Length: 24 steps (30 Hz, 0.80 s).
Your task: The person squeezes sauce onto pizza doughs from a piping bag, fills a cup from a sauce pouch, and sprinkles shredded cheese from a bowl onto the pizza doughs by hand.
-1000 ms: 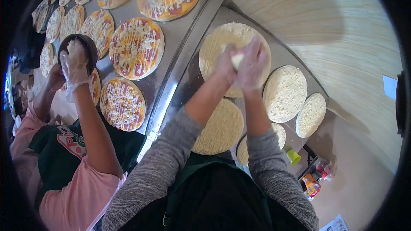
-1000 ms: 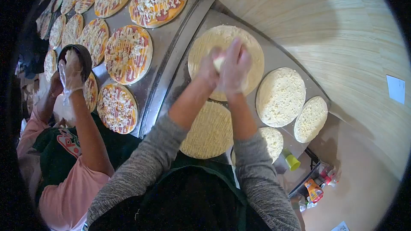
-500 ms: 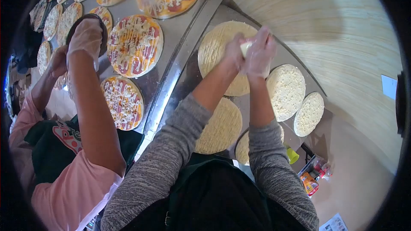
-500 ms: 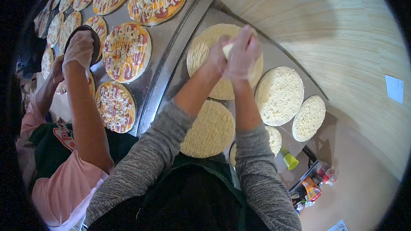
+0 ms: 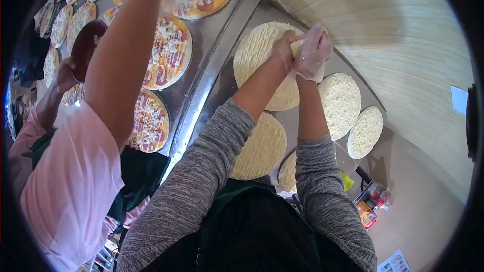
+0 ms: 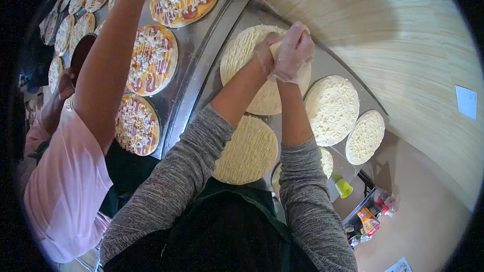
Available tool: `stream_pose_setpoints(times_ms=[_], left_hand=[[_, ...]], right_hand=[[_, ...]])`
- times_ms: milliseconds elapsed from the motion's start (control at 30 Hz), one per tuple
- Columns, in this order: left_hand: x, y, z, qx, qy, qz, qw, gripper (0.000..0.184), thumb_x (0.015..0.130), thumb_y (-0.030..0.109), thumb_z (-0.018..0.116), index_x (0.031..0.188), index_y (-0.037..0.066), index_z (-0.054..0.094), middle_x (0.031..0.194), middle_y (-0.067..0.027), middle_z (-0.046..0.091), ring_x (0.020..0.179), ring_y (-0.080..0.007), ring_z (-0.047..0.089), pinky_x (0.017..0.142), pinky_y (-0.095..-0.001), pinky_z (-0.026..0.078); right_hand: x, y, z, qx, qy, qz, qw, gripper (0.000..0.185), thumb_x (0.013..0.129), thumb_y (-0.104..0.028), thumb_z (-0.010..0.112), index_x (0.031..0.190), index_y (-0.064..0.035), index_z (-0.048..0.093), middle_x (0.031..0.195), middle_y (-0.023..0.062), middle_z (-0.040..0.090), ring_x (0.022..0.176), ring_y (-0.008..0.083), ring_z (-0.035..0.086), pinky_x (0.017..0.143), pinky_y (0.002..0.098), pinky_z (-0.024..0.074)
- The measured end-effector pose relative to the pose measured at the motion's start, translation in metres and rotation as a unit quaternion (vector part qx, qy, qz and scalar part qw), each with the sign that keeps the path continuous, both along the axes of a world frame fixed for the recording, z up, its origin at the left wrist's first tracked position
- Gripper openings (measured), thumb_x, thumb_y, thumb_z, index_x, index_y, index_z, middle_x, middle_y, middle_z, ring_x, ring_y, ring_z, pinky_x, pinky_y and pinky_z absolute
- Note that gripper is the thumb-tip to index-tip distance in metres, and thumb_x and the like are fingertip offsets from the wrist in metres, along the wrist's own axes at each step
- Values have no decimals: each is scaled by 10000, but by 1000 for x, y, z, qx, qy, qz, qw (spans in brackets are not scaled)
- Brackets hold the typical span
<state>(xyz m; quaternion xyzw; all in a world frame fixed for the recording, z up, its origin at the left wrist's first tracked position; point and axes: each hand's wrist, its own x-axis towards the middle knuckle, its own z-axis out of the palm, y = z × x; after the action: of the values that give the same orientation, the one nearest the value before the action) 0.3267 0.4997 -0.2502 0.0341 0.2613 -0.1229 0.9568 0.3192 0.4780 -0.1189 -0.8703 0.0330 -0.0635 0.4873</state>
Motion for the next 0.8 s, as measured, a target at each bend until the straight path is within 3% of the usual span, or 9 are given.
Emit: stream_pose_setpoints(times_ms=[67, 100, 167, 233, 367, 433, 533, 633, 800], left_hand=[[-36, 10, 68, 149, 103, 3, 983, 407, 805, 401, 473, 1030, 63, 499, 1100, -172, 495, 1040, -310, 486, 843, -478, 431], [-57, 11, 91, 223, 152, 5, 963, 399, 804, 385, 468, 1037, 62, 492, 1098, -170, 507, 1021, -317, 506, 846, -472, 435], [-124, -23, 15, -61, 113, -31, 991, 385, 821, 372, 467, 1054, 68, 491, 1160, -149, 492, 1073, -309, 480, 875, -469, 418], [-168, -10, 86, -30, 149, 0, 988, 477, 770, 249, 583, 1198, 97, 439, 1163, -78, 495, 1079, -244, 478, 905, -407, 414], [-144, -17, 55, 17, 161, -10, 987, 470, 787, 287, 560, 1192, 77, 442, 1141, -106, 505, 1069, -255, 486, 913, -409, 407], [-78, -9, 34, -40, 111, -41, 992, 491, 798, 348, 535, 1175, 46, 447, 1134, -129, 502, 1055, -269, 493, 900, -408, 417], [-15, -1, 34, 68, 108, -47, 991, 533, 806, 409, 507, 1171, 23, 449, 1133, -152, 497, 1033, -286, 504, 881, -411, 430], [-13, -7, 30, 59, 111, -53, 991, 499, 851, 453, 469, 1200, 100, 420, 1155, -150, 452, 1027, -312, 475, 767, -498, 458], [-171, -41, 60, 19, 150, 5, 989, 510, 843, 396, 493, 1221, 61, 424, 1186, -117, 482, 1094, -275, 477, 893, -436, 424]], right_hand=[[-6, -8, -5, -40, -47, 25, 998, 459, 918, -355, 368, 674, 1, 523, 596, 135, 469, 578, 211, 440, 588, 358, 366], [-26, -19, 0, -16, 67, 43, 997, 469, 916, -361, 366, 684, 11, 534, 621, 164, 514, 600, 232, 475, 588, 369, 376], [-76, -29, 7, -33, 165, 35, 985, 463, 918, -338, 373, 671, 16, 541, 611, 162, 522, 571, 232, 471, 568, 363, 378], [-124, -53, -10, -9, 172, 78, 982, 398, 916, -282, 405, 678, 18, 514, 575, 119, 460, 571, 193, 448, 546, 347, 361], [-96, -46, -2, -19, 152, 65, 986, 418, 919, -306, 402, 651, 4, 485, 564, 85, 438, 564, 164, 435, 535, 339, 346], [-46, -30, -1, -8, 73, 38, 997, 449, 910, -331, 387, 690, 45, 498, 557, 184, 449, 526, 226, 448, 523, 372, 352], [5, -14, -3, -33, -7, 3, 999, 479, 909, -354, 370, 693, 50, 509, 579, 208, 480, 535, 293, 467, 538, 395, 357], [2, -24, -8, -41, 18, -2, 999, 491, 907, -389, 391, 666, 19, 519, 593, 117, 498, 579, 165, 442, 548, 352, 361], [-122, -71, -14, -71, 150, 72, 983, 456, 917, -327, 407, 620, 12, 476, 547, 94, 452, 536, 140, 414, 506, 339, 337]])
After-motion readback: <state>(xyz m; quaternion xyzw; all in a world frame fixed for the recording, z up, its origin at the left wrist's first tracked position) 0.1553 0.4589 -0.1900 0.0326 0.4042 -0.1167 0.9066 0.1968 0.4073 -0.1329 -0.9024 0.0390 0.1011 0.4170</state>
